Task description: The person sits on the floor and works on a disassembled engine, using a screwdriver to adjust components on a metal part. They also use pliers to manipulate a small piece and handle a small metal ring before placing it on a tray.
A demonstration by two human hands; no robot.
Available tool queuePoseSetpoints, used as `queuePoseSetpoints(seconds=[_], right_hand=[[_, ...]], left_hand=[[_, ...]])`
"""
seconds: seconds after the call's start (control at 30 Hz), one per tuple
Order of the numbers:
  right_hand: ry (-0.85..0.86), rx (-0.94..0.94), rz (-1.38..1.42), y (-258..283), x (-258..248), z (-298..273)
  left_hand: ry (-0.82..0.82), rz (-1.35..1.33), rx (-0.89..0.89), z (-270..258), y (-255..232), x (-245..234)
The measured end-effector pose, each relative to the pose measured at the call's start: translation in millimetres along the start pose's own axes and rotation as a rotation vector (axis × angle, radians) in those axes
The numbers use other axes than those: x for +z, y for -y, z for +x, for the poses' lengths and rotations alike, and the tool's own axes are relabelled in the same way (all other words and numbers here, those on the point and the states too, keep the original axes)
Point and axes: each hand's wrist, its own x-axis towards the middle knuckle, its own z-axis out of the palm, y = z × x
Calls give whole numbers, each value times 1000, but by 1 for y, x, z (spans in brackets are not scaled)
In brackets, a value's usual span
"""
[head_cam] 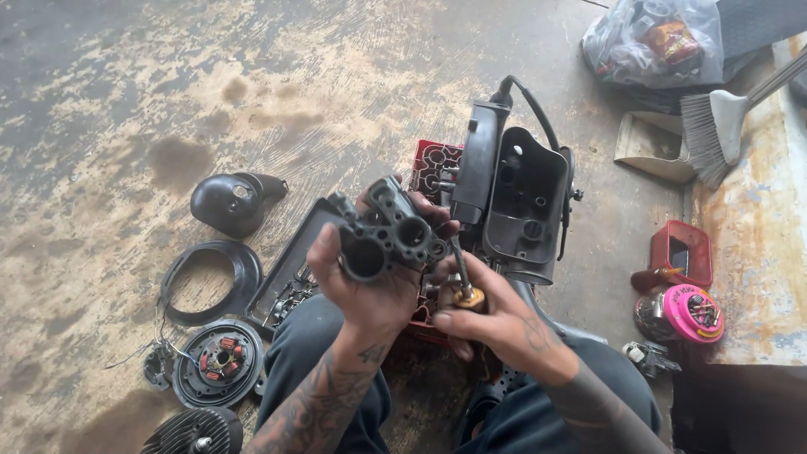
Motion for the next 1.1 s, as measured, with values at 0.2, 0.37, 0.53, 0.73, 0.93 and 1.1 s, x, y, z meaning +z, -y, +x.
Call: queuePoseSetpoints(seconds=[0.2, 0.37, 0.53, 0.73, 0.93, 1.1], right_hand=[[76, -27, 245, -31, -8, -30], [-18, 140, 209, -26, 3, -34], [-3, 101, 249, -31, 2, -28], [-3, 80, 216, -35, 5, -22], [29, 21, 221, -36, 6, -17], [-2, 83, 230, -37, 11, -17]], left_hand=[[-199, -222, -123, 21, -14, -12], [-332, -324, -341, 22, -4, -27], [-479, -375, -383, 24, 5, -33], [-425, -398, -345, 26, 1, -36], [-358, -354, -311, 22, -8, -34], [-360, -321, -268, 20, -12, -36]])
